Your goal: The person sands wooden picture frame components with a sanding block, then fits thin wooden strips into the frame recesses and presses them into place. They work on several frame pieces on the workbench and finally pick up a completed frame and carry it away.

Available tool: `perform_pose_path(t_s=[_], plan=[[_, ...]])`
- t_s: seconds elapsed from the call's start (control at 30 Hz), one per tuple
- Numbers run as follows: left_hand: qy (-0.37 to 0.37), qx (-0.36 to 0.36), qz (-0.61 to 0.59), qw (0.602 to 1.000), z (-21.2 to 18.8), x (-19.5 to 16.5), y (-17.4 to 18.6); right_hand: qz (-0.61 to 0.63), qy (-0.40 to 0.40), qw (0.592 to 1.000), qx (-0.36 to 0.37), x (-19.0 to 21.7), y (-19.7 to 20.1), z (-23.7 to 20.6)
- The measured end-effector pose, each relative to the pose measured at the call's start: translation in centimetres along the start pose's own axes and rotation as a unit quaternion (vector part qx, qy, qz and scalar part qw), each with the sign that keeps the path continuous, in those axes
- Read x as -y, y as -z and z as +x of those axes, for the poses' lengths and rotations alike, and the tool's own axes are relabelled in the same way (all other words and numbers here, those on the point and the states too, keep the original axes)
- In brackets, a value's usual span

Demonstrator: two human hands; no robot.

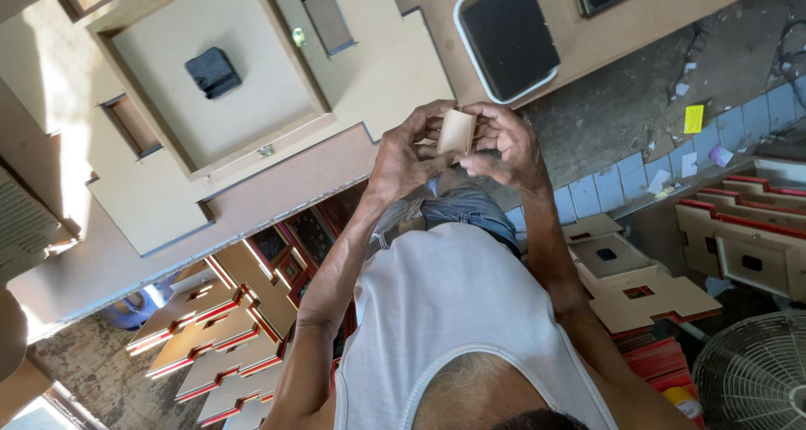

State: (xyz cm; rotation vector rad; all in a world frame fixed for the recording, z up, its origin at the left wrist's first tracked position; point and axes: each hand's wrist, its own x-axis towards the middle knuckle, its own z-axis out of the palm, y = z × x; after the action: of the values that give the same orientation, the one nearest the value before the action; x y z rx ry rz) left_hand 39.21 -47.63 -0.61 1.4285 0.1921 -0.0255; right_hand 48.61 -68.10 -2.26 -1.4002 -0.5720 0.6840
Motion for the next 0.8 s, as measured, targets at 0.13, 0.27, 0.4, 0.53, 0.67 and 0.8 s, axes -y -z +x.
perform_pose_path(t_s=[0.13,0.27,0.4,0.53,0.67,0.8], plan=[[-0.014,-0.014,0.025,0.999,3.3,0.5,-4.0,0.023,0.013,0.998,-0.062,0.0,4.5,0.1],[0.030,-0.060,-0.093,0.993,6.1,1.5,-5.0,-0.219,0.175,0.960,-0.018,1.9,7.3,1.8],[0.033,-0.101,-0.237,0.966,8.8,2.9,-4.8,-0.339,0.198,0.920,0.013,3.8,7.0,2.4],[0.063,-0.073,-0.343,0.934,10.2,4.3,-3.8,-0.398,0.219,0.887,-0.084,3.4,5.6,3.4],[0.034,-0.133,-0.335,0.932,13.8,5.2,-1.3,-0.392,0.198,0.878,-0.192,1.4,5.3,6.5],[-0.043,-0.164,-0.100,0.980,19.7,5.6,2.0,-0.151,0.007,0.959,-0.239,-1.0,5.1,12.5]])
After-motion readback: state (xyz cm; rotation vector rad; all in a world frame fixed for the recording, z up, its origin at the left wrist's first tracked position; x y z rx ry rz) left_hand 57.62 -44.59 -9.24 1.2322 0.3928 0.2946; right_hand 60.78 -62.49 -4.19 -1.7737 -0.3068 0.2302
